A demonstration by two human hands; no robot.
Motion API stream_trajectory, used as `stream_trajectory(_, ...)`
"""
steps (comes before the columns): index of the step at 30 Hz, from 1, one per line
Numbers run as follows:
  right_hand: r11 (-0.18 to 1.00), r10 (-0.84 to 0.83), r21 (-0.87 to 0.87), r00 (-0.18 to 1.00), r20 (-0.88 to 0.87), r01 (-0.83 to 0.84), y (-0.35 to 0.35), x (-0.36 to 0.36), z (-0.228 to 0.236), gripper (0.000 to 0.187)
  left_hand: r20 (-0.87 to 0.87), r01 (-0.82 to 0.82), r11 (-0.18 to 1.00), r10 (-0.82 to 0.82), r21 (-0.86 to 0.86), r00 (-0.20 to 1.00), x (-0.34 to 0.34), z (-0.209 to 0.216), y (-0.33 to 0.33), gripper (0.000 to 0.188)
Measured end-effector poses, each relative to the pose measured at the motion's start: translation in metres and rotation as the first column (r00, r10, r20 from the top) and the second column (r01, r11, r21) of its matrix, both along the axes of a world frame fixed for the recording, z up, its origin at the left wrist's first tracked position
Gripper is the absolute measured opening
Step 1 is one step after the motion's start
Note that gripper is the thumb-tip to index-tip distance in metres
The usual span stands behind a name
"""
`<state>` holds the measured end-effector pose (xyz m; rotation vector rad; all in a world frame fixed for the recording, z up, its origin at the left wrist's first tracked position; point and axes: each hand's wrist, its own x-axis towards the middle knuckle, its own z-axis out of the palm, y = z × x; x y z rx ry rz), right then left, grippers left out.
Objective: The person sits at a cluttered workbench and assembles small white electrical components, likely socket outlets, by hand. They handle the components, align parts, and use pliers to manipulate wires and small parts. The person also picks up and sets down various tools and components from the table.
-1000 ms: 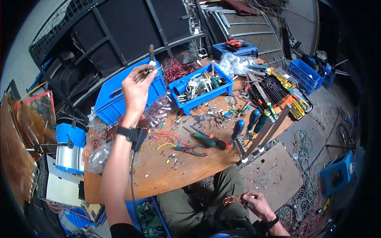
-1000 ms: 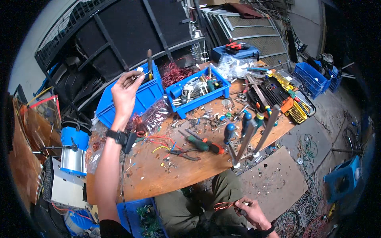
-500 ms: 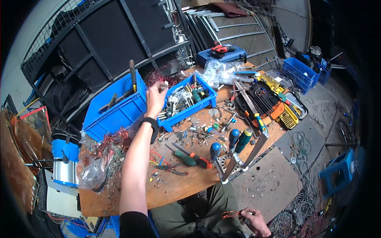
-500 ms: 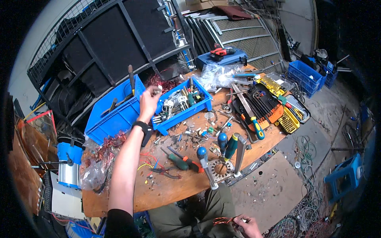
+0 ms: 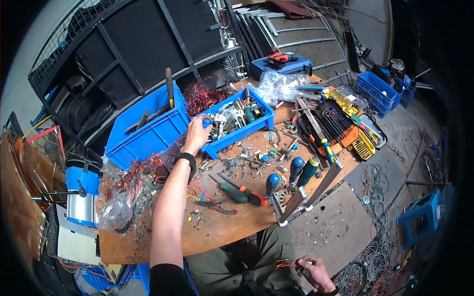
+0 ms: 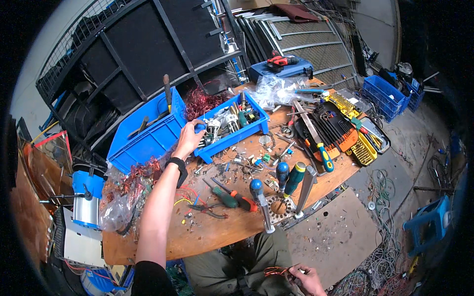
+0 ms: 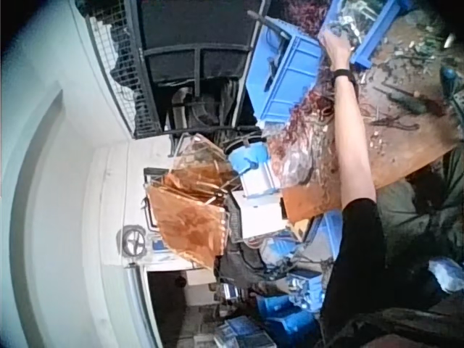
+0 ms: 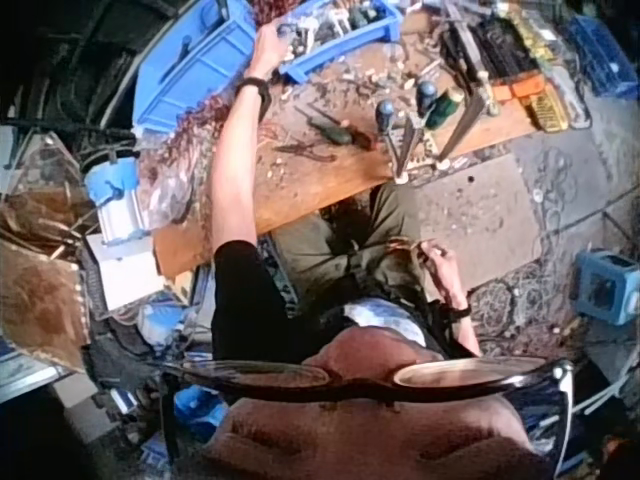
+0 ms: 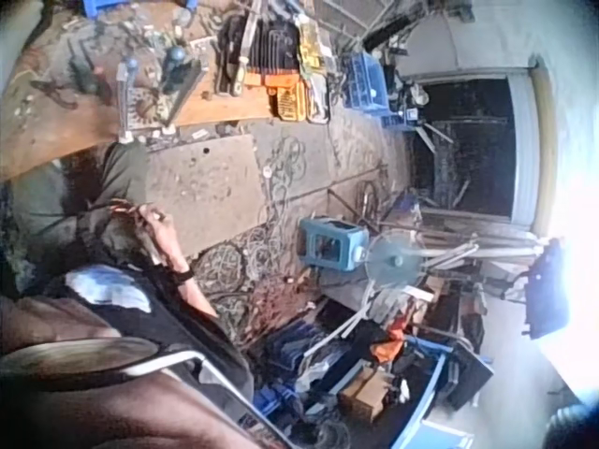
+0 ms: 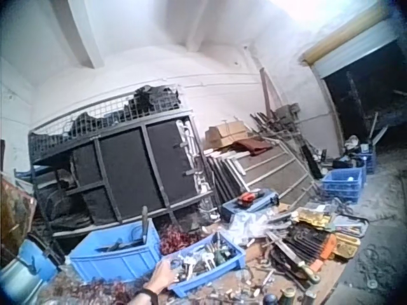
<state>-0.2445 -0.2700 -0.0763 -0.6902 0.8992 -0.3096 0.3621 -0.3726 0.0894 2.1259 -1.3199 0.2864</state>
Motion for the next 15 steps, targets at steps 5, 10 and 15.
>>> stream_trajectory(5,0.998,-0.053,0.041,0.999,-0.003,0.053,0.005,-0.003,-0.001,0.013,0.045,-0.027,0.998,0.029,-0.05,0.999,0.004,-0.011,-0.01,0.032)
stream_trajectory(10,0.988,-0.017,-0.153,0.995,-0.099,0.001,0.007,-0.015,-0.036,0.018,0.058,0.048,0.994,-0.042,-0.1,0.997,-0.001,-0.007,-0.026,0.028)
stream_trajectory(15,0.982,-0.006,-0.187,0.99,-0.143,-0.021,-0.009,0.005,0.019,0.032,0.031,0.201,0.961,-0.199,-0.188,0.98,-0.07,0.002,0.036,0.026)
